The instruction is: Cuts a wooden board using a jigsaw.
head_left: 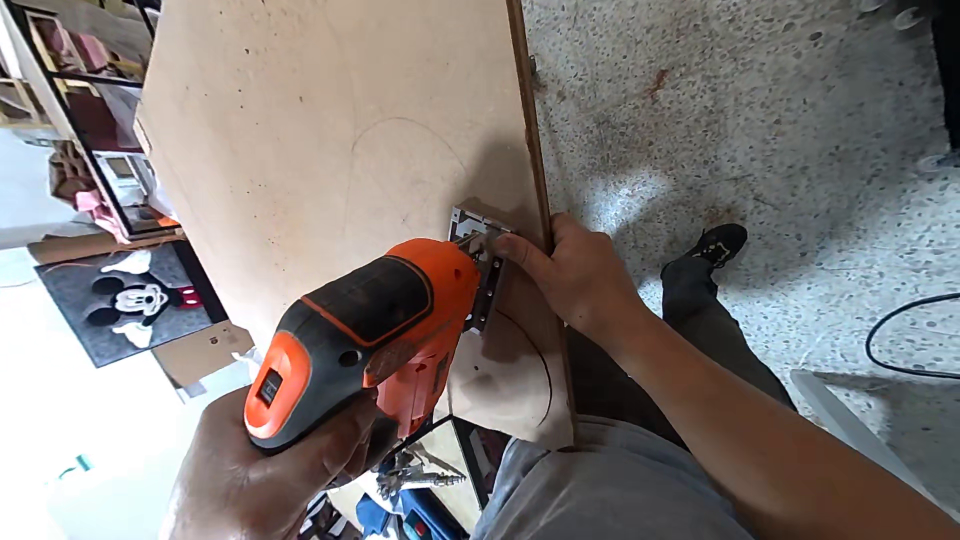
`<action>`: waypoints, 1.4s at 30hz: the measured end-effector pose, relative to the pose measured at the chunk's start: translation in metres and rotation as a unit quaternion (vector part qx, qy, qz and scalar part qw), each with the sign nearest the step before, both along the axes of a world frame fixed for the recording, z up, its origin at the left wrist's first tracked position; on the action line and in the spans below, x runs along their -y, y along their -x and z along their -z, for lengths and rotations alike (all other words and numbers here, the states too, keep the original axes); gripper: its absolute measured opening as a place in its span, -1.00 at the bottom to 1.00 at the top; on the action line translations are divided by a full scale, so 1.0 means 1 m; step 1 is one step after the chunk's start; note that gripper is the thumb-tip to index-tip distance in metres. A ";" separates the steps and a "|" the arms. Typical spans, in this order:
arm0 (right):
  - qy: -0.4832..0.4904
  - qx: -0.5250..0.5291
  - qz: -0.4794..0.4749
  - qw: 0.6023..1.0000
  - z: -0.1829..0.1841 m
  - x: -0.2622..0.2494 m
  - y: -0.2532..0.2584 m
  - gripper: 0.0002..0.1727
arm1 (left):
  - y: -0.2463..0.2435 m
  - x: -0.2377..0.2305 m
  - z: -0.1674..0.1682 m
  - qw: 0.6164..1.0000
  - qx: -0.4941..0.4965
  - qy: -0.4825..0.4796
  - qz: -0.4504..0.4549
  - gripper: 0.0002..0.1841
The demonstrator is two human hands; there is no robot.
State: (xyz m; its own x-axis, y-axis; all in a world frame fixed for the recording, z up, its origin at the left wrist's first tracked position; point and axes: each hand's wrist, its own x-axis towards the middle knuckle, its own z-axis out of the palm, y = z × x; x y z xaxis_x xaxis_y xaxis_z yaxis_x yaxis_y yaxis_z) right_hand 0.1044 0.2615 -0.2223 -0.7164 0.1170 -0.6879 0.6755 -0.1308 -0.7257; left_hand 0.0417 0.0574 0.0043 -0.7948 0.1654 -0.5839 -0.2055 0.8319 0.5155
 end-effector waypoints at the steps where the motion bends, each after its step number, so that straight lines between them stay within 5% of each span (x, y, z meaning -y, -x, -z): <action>1: -0.003 0.000 -0.004 1.000 0.000 -0.001 0.000 -0.25 | -0.001 -0.001 0.000 1.000 -0.001 0.001 -0.002 -0.71; 42: -0.003 -0.021 -0.134 0.991 0.009 -0.039 0.027 -0.17 | -0.010 -0.033 0.002 0.997 0.002 -0.008 -0.078 -0.76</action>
State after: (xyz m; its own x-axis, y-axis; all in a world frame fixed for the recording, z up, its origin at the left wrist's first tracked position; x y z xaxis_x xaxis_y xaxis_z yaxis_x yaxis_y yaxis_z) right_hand 0.0775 0.3006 -0.2316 -0.7504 -0.0773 -0.6565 0.6544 0.0535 -0.7543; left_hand 0.0518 0.0905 0.0024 -0.8094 0.0491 -0.5852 -0.3345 0.7805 0.5281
